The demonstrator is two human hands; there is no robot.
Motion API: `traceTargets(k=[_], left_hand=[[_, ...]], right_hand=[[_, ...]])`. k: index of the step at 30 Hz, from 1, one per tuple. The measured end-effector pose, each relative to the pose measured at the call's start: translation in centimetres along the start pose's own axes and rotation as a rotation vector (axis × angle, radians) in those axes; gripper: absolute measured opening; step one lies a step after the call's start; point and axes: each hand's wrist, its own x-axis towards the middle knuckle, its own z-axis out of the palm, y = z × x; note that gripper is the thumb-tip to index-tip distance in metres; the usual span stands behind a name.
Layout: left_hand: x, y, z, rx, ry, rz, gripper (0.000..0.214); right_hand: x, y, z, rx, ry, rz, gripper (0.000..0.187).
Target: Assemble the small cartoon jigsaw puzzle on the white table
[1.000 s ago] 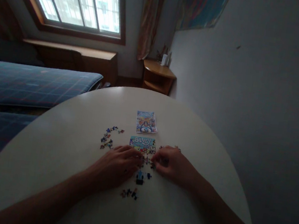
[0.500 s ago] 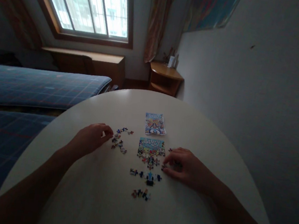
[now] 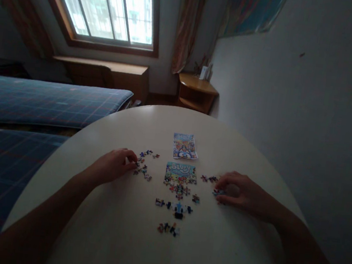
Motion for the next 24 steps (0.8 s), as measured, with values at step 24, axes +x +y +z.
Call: traceTargets(k=[24], left_hand=[[0.7,1.8,1.7,0.01,0.225,0.083,0.028]], right_hand=[[1.2,-1.4,1.2,0.002,0.159,-0.054,0.02]])
